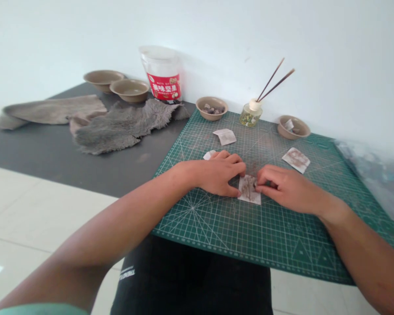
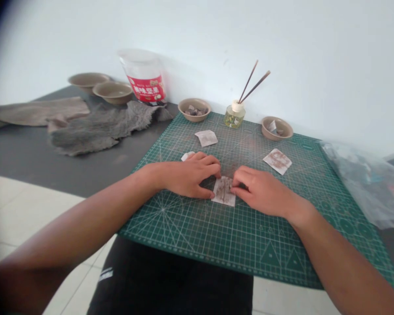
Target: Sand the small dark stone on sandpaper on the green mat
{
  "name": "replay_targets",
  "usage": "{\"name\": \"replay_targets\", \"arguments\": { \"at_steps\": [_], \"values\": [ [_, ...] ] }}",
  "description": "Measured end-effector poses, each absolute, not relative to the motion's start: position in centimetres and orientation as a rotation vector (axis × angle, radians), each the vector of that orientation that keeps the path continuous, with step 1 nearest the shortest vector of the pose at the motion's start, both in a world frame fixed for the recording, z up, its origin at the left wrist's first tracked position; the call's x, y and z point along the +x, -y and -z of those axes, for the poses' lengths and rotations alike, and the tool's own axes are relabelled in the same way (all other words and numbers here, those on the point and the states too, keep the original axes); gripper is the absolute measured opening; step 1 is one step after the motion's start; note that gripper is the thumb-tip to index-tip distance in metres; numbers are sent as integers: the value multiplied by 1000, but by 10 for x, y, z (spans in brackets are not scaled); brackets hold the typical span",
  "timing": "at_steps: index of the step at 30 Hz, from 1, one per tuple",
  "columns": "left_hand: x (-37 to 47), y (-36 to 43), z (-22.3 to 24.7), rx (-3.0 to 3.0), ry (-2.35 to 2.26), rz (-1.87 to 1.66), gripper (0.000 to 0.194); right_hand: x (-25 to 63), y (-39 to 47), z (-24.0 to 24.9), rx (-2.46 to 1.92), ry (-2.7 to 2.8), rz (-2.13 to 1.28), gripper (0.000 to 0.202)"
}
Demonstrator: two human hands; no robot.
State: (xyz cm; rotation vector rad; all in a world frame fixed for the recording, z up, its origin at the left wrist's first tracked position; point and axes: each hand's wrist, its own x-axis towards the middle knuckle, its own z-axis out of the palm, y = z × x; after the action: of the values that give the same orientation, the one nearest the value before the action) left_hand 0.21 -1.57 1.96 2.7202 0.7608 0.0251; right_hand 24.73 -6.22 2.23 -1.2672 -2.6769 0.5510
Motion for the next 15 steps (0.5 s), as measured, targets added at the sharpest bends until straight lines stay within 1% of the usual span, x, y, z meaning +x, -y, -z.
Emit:
{"name": "replay_targets", "arguments": {
  "at_steps": [3, 7, 9, 12, 15],
  "values": [
    [2, 16, -20, 2724, -752, -24, 45, 248, 64, -22, -1134, 2715, -645, 9],
    [2, 16, -20, 2722, -761, -11, 43, 249, 61, -18, -1250, 2620, -485, 8],
    [2, 15, -20, 2722, -759, -6, 43, 249, 61, -17, -1266, 2616, -493, 9],
    [2, 15, -21, 2726, -752, -7, 43, 246, 63, -17, -1165, 2682, -587, 10],
    [2, 16, -22, 2733, -761, -4, 42, 245, 63, -16, -1211, 2650, -492, 9]
  ]
}}
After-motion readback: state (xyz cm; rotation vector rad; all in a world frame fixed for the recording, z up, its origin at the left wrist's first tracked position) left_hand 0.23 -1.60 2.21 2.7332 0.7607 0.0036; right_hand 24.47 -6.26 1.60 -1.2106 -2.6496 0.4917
